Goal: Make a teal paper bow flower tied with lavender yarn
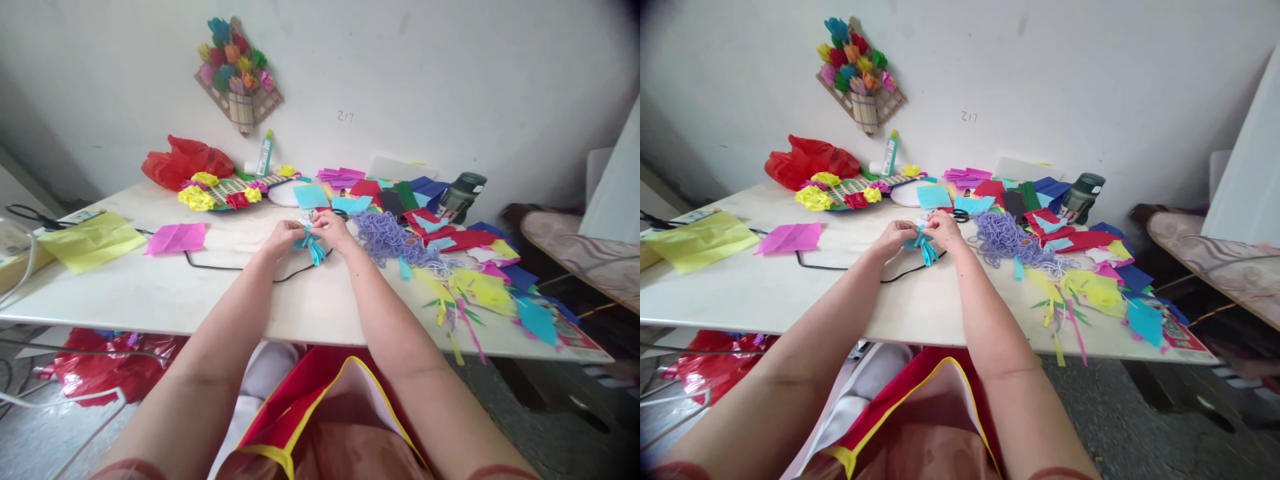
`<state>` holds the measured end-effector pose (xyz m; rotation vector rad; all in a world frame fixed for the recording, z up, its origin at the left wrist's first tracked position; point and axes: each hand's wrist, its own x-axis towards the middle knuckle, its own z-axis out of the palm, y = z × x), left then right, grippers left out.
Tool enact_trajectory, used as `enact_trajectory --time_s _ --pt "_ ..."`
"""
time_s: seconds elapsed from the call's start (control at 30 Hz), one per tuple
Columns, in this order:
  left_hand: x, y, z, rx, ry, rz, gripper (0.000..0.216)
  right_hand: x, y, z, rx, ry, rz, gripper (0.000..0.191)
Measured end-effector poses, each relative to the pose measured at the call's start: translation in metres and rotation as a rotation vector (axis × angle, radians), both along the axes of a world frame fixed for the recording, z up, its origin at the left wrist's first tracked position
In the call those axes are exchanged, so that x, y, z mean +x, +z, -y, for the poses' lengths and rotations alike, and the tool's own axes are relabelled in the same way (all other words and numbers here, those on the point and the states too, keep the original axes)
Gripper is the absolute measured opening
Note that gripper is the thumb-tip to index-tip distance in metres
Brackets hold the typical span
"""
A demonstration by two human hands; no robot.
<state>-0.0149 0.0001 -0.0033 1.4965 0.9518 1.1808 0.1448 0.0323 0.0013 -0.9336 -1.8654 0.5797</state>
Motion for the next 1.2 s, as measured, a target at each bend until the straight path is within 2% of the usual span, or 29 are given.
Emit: enact_trajectory --time_s 0.37,0.53,0.9,1.2 --pt "-0.0012 -0.0024 -0.0048 -0.002 0.055 0.008 0.011 0.0032 -0.0042 -0.0028 -0.019 0.038 -0.063 0.013" --pt "-0.0020 -0.0052 -0.0078 -0.051 0.063 0.033 0.018 0.0072 -0.0064 -0.0054 0.005 0.053 -0.081 0.011" --pt "-0.0013 -0.0031 -0.0064 -0.092 -0.014 0.005 0.023 0.0045 -0.0077 -0.0070 0.037 -0.006 -0.019 0.012" --pt "-0.0008 -0.0029 -0.0058 -0.076 0.027 0.022 0.020 0.0026 -0.0091 -0.0086 0.040 -0.040 0.026 0.012"
